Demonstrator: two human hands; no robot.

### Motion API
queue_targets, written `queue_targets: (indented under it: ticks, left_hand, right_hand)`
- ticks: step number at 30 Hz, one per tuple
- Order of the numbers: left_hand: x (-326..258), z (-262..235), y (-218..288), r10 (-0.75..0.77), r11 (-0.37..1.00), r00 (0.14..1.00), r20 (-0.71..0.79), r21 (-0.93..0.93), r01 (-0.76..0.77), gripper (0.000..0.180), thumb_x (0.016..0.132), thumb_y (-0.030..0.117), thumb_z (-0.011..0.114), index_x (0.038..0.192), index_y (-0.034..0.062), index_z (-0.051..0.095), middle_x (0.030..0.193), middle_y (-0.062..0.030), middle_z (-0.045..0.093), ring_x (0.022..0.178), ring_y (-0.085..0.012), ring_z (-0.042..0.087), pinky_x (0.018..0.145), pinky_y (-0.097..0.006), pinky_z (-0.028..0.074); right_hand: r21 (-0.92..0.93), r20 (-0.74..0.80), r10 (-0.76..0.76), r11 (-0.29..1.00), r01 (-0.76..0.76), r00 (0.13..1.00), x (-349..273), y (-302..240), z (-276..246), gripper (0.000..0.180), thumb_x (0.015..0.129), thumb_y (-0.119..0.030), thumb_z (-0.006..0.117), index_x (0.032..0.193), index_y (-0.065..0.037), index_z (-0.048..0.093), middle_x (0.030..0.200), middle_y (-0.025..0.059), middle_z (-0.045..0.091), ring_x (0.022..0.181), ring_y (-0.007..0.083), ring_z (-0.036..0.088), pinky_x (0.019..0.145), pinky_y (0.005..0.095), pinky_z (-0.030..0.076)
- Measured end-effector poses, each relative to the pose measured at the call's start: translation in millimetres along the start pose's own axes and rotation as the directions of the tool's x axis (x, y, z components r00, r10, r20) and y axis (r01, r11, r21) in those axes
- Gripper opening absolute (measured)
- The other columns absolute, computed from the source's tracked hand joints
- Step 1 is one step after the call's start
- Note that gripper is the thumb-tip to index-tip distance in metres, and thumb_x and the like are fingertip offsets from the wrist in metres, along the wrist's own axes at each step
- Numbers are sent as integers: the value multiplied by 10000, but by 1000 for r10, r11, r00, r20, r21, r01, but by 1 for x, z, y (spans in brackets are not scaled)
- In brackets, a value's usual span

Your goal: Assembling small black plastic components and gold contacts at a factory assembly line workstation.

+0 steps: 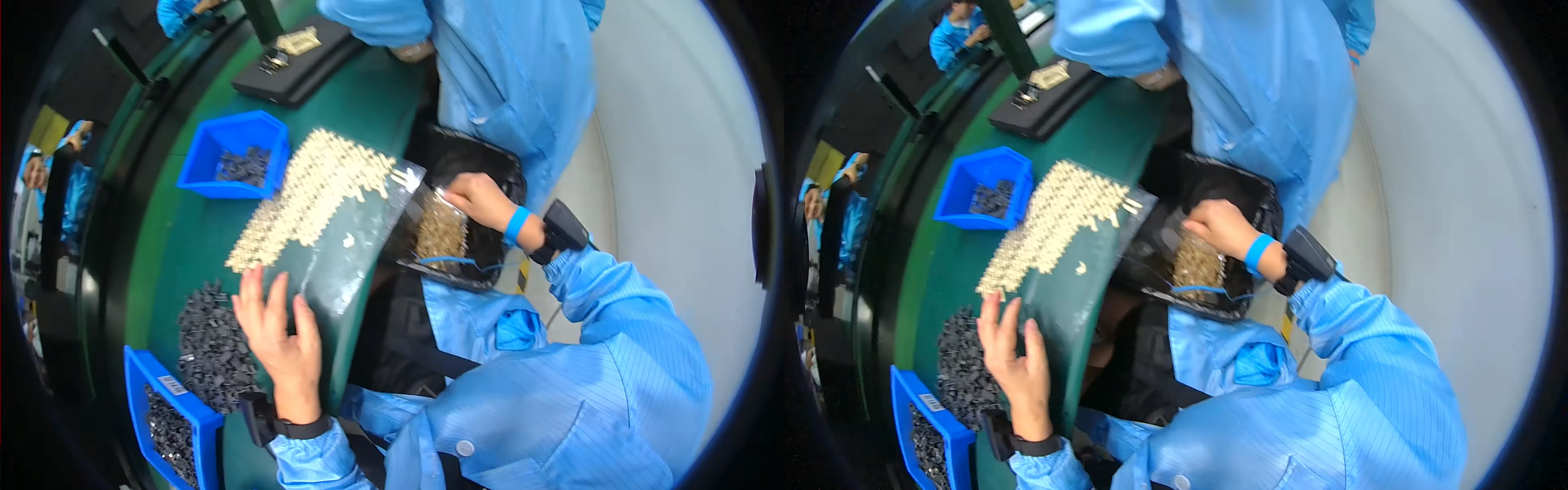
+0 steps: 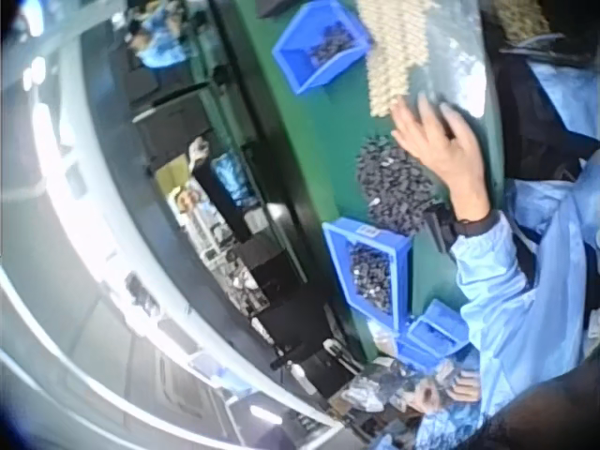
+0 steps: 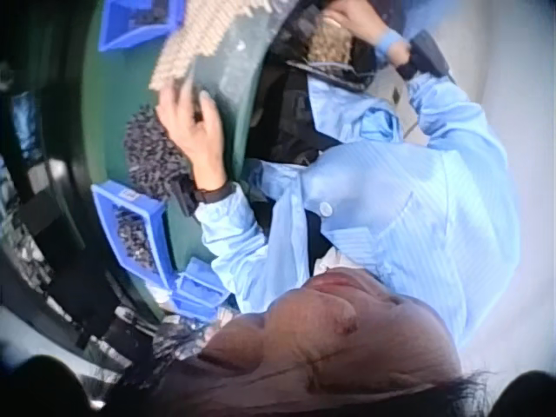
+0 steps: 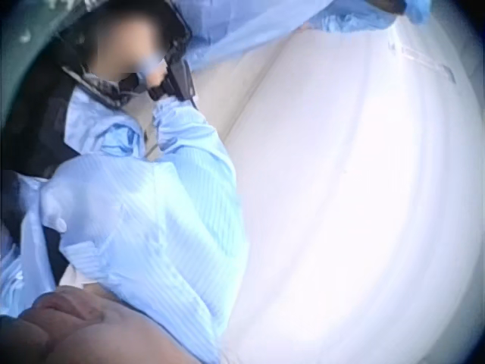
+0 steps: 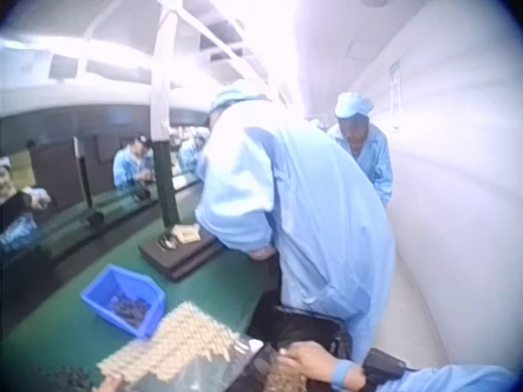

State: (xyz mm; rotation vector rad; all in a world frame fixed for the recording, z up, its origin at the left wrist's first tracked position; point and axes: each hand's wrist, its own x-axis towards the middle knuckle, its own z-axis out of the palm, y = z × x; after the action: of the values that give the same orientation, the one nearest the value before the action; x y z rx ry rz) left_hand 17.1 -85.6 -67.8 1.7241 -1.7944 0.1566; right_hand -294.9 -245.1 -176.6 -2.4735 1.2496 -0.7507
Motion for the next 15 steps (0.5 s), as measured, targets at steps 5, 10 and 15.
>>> queue_targets:
  ticks: [5, 10, 15]
  left_hand:
    - [-1, -5, 4, 39, 999, 986, -161, 5, -39, 188, 793, 33, 584, 975, -6, 610, 1170, -158, 538, 1153, -341, 464, 996, -451, 311]
    - [-2, -1, 1, 22, 1000, 987, -157, 26, -18, 223, 773, 75, 622, 989, 20, 623, 1181, -151, 535, 1154, -335, 465, 999, -453, 306]
    - [-3, 0, 1, 37, 999, 999, -13, -12, -37, 414, 716, 156, 692, 1091, 22, 575, 1255, -174, 458, 1169, -351, 419, 981, -440, 315]
  right_hand:
    - [-258, -77, -36, 966, 15, 996, -4, -17, -25, 90, 751, -136, 612, 746, -47, 600, 834, 89, 577, 834, 265, 554, 734, 384, 434]
    - [-160, -323, -231, 969, 187, 918, 28, -65, -63, 80, 740, -68, 614, 795, -28, 571, 834, 98, 577, 808, 270, 555, 738, 360, 444]
    - [3, -315, -377, 918, 398, 871, 73, -97, -76, 103, 749, -56, 624, 829, -11, 576, 849, 108, 583, 795, 280, 565, 698, 349, 460]
